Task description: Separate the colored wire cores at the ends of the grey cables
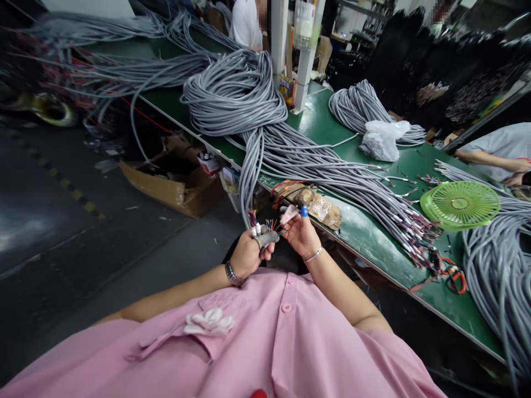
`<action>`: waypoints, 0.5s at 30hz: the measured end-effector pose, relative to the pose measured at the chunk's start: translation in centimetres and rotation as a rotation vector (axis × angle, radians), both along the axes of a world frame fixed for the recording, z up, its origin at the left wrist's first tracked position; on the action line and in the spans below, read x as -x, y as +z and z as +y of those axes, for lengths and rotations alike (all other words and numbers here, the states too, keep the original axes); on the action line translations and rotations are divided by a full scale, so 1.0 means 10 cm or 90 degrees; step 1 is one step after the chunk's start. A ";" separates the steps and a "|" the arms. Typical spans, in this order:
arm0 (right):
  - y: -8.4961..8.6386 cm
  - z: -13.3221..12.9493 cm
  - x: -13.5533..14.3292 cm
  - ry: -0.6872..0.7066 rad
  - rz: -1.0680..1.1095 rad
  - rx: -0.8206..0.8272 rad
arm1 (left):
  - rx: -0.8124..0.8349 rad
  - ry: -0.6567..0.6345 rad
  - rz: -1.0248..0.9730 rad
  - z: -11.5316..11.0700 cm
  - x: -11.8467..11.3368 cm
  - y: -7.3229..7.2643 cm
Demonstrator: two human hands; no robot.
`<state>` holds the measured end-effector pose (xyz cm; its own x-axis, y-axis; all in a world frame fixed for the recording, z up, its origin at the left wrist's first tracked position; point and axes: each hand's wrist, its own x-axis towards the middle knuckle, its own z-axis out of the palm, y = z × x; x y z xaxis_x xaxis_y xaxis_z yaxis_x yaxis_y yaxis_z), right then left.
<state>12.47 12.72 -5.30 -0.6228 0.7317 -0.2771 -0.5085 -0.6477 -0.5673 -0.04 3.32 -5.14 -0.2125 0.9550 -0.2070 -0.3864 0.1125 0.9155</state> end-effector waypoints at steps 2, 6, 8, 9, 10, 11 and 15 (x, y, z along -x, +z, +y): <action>0.00 0.00 0.00 -0.012 -0.020 -0.011 | -0.010 0.019 -0.010 -0.02 0.00 0.01; -0.02 -0.02 0.01 -0.044 -0.066 -0.043 | -0.016 0.062 -0.042 0.01 -0.02 0.02; -0.04 -0.02 0.01 -0.040 -0.056 -0.049 | -0.018 0.071 -0.045 0.04 -0.03 0.02; -0.06 -0.01 0.01 -0.038 -0.048 -0.050 | -0.018 0.073 -0.044 0.06 -0.04 0.02; -0.08 0.00 0.01 -0.036 -0.042 -0.046 | -0.018 0.072 -0.044 0.07 -0.05 0.02; -0.10 0.01 0.01 -0.033 -0.035 -0.037 | -0.017 0.070 -0.047 0.09 -0.05 0.02; -0.15 0.05 0.05 -0.028 -0.018 0.014 | -0.008 0.066 -0.057 0.12 -0.07 0.01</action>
